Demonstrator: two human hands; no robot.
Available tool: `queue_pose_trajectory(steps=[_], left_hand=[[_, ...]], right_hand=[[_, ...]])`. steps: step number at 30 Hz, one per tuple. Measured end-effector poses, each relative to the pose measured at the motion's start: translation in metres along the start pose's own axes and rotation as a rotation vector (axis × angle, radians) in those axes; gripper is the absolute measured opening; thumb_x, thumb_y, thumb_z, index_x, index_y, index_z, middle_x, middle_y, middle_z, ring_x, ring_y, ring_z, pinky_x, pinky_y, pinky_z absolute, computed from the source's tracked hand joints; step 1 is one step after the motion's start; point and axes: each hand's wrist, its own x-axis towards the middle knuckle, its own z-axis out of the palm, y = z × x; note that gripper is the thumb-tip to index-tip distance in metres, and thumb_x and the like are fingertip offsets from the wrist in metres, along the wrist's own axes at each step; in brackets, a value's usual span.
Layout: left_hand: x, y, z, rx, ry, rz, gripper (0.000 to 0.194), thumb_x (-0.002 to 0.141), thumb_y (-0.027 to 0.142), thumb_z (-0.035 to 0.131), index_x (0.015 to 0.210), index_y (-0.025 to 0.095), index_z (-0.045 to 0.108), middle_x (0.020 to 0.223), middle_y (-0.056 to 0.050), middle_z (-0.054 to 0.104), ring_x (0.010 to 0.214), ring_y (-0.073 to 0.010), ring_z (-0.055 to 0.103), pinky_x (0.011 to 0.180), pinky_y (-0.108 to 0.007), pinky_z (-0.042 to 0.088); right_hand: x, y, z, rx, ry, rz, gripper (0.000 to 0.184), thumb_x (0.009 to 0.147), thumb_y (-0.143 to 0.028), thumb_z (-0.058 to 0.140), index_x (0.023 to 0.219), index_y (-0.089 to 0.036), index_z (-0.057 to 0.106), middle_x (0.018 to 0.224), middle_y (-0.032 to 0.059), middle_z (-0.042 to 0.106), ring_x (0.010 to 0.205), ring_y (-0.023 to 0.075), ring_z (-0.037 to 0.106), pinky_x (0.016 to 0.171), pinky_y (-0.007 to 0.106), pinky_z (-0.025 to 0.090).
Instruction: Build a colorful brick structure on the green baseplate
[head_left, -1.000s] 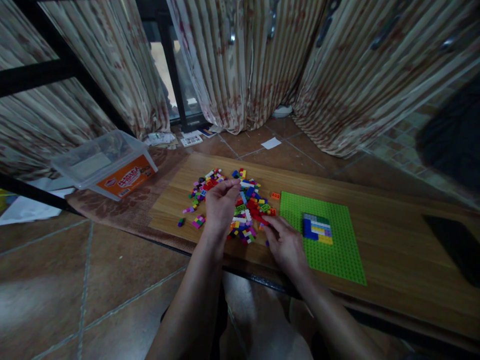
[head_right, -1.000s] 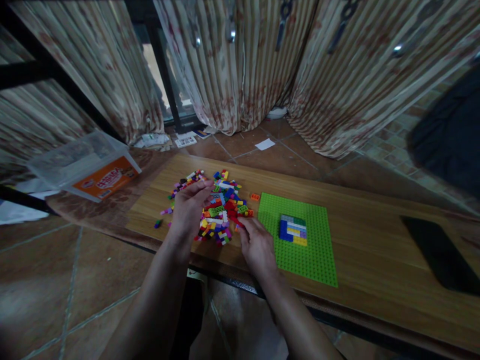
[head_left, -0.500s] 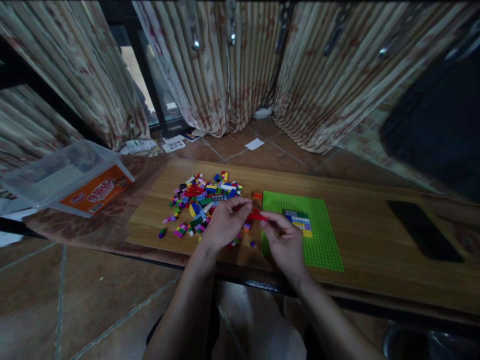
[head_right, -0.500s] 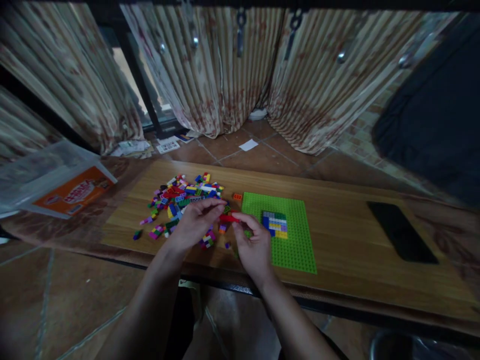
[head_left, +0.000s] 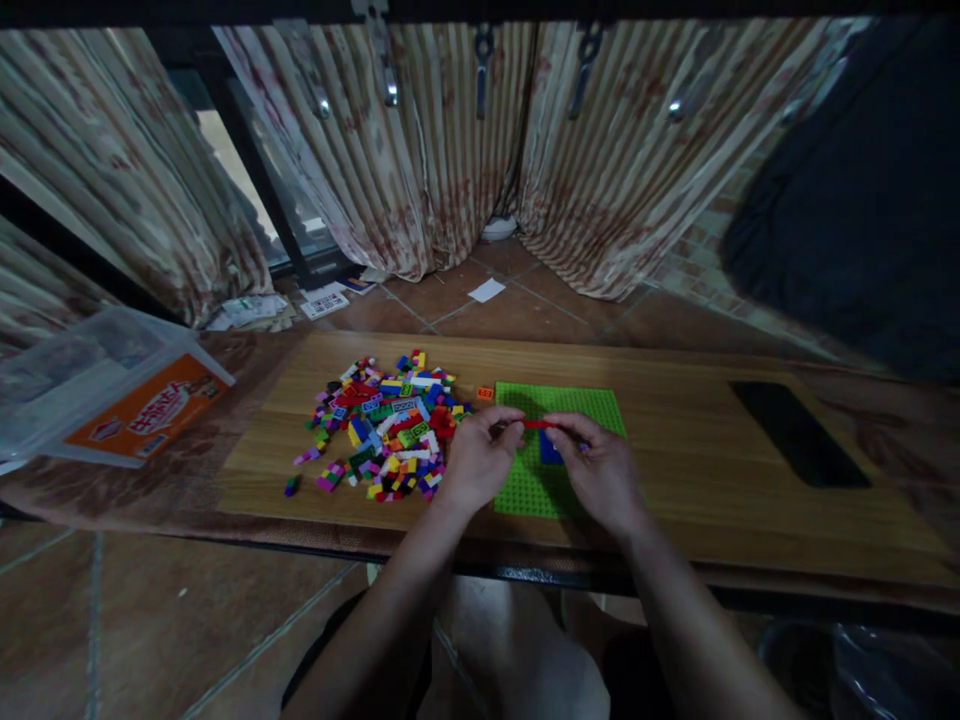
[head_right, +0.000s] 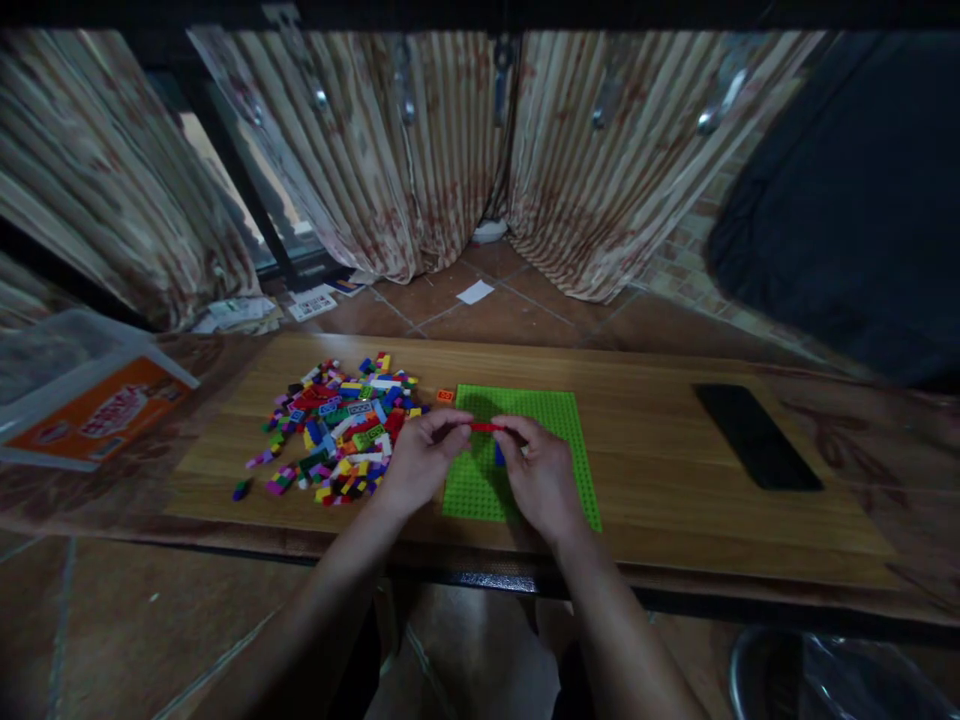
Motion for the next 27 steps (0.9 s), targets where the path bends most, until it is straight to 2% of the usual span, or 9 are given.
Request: queue_pose_trajectory(steps=[6,11,15,20,27], left_hand=[[0.012,-0.007,0.022,0.11,0.047,0.002,0.029,0.08,0.014,0.055,0.103,0.02,0.07,0.093,-0.006,0.073,0.074,-0.0184,0.066,0.075,-0.032,0.051],[0.02,-0.007,0.03,0.194,0.007,-0.017,0.03,0.079,0.011,0.053,0.102,0.02,0.071,0.086,-0.006,0.073,0.074,-0.0193,0.066,0.081,-0.035,0.052],[0.024,-0.006,0.033,0.278,0.005,0.023,0.029,0.08,0.01,0.051,0.097,0.02,0.073,0.083,-0.006,0.072,0.075,-0.0203,0.066,0.084,-0.037,0.051],[0.029,-0.009,0.038,0.329,0.007,0.04,0.025,0.081,0.012,0.053,0.09,0.02,0.074,0.091,-0.008,0.072,0.084,-0.0212,0.066,0.087,-0.036,0.049],[0.033,-0.009,0.043,0.436,0.023,0.067,0.02,0.084,0.016,0.053,0.085,0.02,0.073,0.089,-0.007,0.072,0.083,-0.0194,0.066,0.085,-0.032,0.049]], right_hand=[[0.019,0.03,-0.021,-0.061,0.072,0.092,0.022,0.082,-0.034,0.057,0.092,-0.019,0.071,0.096,0.0061,0.071,0.087,0.0207,0.065,0.082,0.038,0.049],[0.03,0.047,-0.019,-0.033,-0.005,0.099,0.02,0.081,-0.031,0.057,0.09,-0.02,0.071,0.096,0.0049,0.069,0.088,0.0193,0.063,0.083,0.037,0.048],[0.033,0.05,-0.018,-0.081,-0.046,0.052,0.017,0.082,-0.027,0.056,0.089,-0.022,0.071,0.095,0.0045,0.068,0.092,0.0201,0.062,0.088,0.039,0.046],[0.034,0.049,-0.02,-0.145,-0.043,0.039,0.017,0.083,-0.023,0.055,0.086,-0.021,0.071,0.092,0.0045,0.068,0.091,0.0204,0.061,0.088,0.039,0.046],[0.034,0.047,-0.022,-0.178,-0.064,0.024,0.017,0.083,-0.021,0.055,0.088,-0.022,0.072,0.093,0.0046,0.068,0.092,0.0202,0.06,0.09,0.038,0.046]])
